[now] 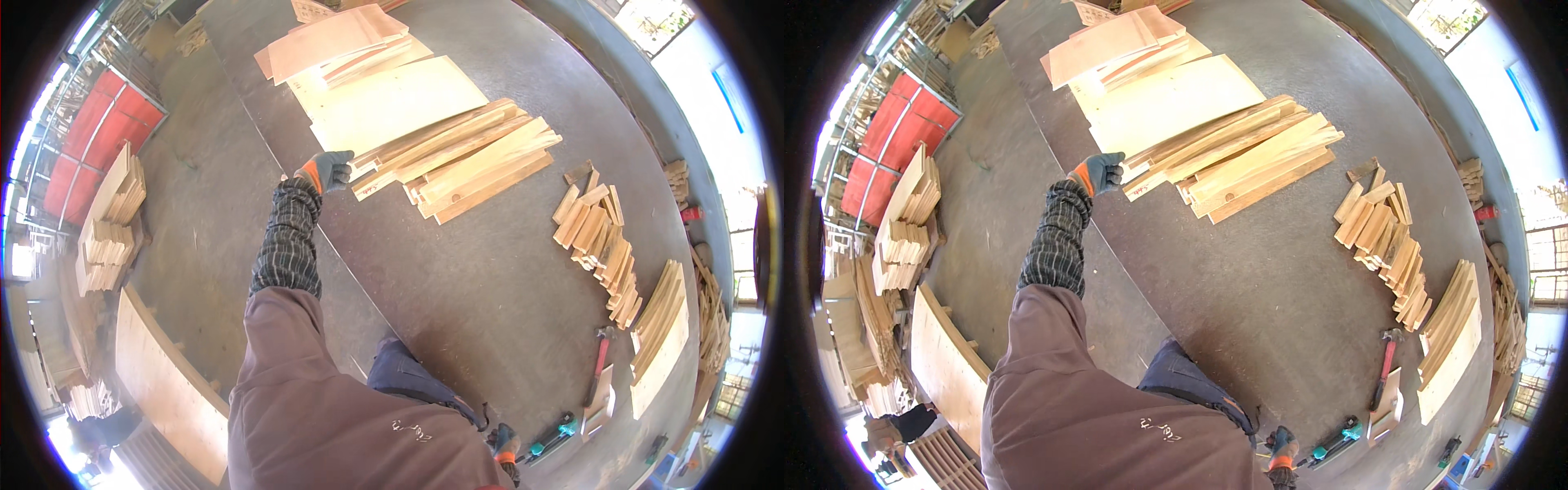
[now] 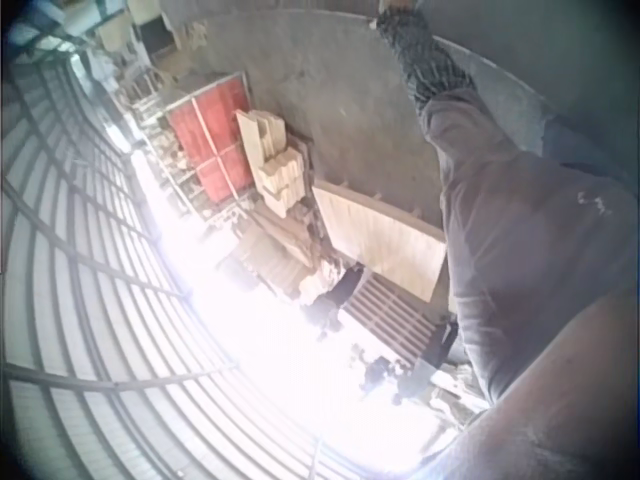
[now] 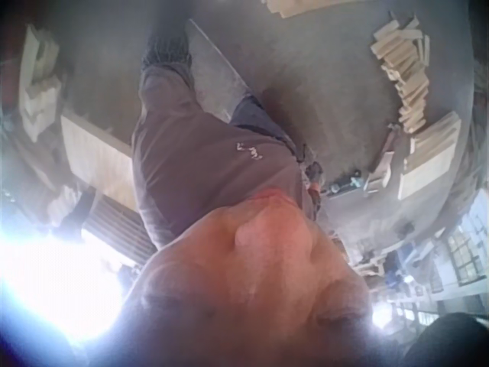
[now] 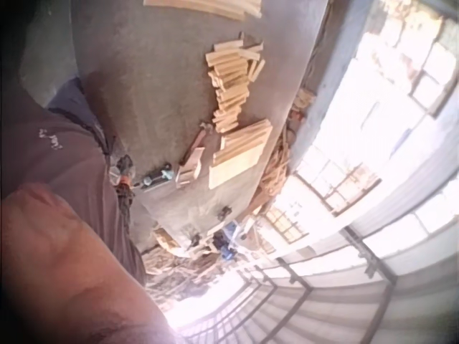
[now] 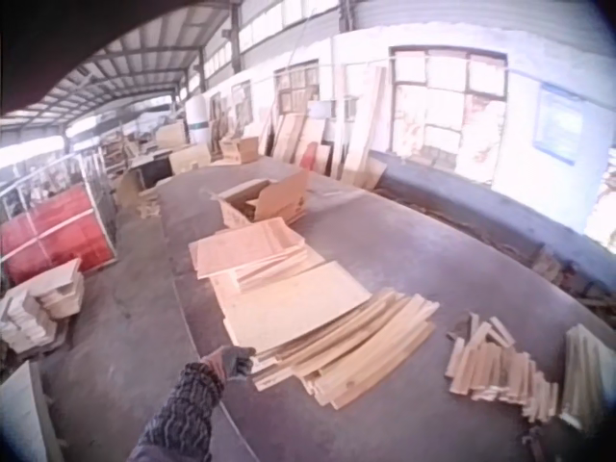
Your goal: Assembling small wooden components using a pneumatic nail gun in a workshop.
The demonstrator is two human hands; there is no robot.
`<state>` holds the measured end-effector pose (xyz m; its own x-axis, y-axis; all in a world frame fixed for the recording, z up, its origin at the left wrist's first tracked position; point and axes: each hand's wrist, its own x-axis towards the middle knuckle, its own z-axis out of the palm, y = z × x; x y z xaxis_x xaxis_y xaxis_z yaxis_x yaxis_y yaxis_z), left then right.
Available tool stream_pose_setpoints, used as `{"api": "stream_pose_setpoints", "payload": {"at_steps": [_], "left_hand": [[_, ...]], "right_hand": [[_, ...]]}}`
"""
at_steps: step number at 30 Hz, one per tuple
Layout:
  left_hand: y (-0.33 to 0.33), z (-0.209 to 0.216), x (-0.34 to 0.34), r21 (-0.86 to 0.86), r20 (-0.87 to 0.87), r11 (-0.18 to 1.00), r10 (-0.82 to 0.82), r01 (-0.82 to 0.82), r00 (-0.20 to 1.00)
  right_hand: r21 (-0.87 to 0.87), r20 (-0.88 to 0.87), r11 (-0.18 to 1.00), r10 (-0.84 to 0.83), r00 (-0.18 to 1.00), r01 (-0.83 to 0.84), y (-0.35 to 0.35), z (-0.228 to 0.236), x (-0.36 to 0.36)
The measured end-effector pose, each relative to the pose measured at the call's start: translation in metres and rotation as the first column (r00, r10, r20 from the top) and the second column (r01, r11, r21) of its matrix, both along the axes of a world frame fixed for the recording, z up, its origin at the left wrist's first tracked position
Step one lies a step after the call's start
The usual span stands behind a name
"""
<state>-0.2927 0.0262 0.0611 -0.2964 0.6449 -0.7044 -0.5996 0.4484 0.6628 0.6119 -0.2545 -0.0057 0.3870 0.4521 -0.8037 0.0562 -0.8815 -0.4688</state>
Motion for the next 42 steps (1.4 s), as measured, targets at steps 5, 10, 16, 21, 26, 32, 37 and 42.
{"api": "stream_pose_setpoints", "payload": {"at_steps": [5, 10, 16, 21, 26, 32, 37, 42], "left_hand": [[0.008, 0.070, 0.047, 0.295, -0.107, 0.954, -0.016, 0.047, 0.994], [0.001, 0.107, 0.108, 0.551, -0.256, 0.811, -0.058, 0.195, 0.965], [-0.032, 0.121, 0.226, 0.613, -0.253, 0.652, -0.374, 0.446, 0.893], [-0.078, 0.069, 0.322, 0.418, 0.044, 0.652, -0.710, 0.632, 0.703], [-0.095, 0.026, 0.384, 0.304, 0.269, 0.428, -0.895, 0.851, 0.355], [-0.081, -0.047, 0.371, -0.010, -0.742, 0.855, -0.355, 0.519, 0.569], [0.001, 0.047, 0.302, -0.019, -0.964, 0.887, 0.107, 0.462, -0.244], [0.046, 0.035, 0.261, -0.420, -0.859, 0.864, -0.280, 0.277, -0.428]], "right_hand": [[-0.087, -0.004, 0.996, 0.035, 0.999, -0.036, -0.008, -0.010, 0.015], [0.036, 0.037, 0.999, 0.035, 0.999, -0.036, 0.019, -0.003, 0.011], [0.380, -0.144, 0.914, 0.214, 0.966, -0.145, 0.087, 0.060, -0.077], [0.371, -0.668, 0.894, 0.070, 0.741, 0.249, 0.139, 0.129, -0.152], [0.129, -0.853, 0.710, -0.276, 0.443, 0.692, 0.124, 0.068, -0.140], [0.097, -0.846, 0.598, -0.372, 0.382, 0.796, 0.106, 0.006, -0.101], [0.145, -0.810, 0.585, -0.392, 0.436, 0.798, 0.107, 0.002, -0.081], [0.149, -0.810, 0.621, -0.370, 0.455, 0.769, 0.116, 0.013, -0.083]]}}
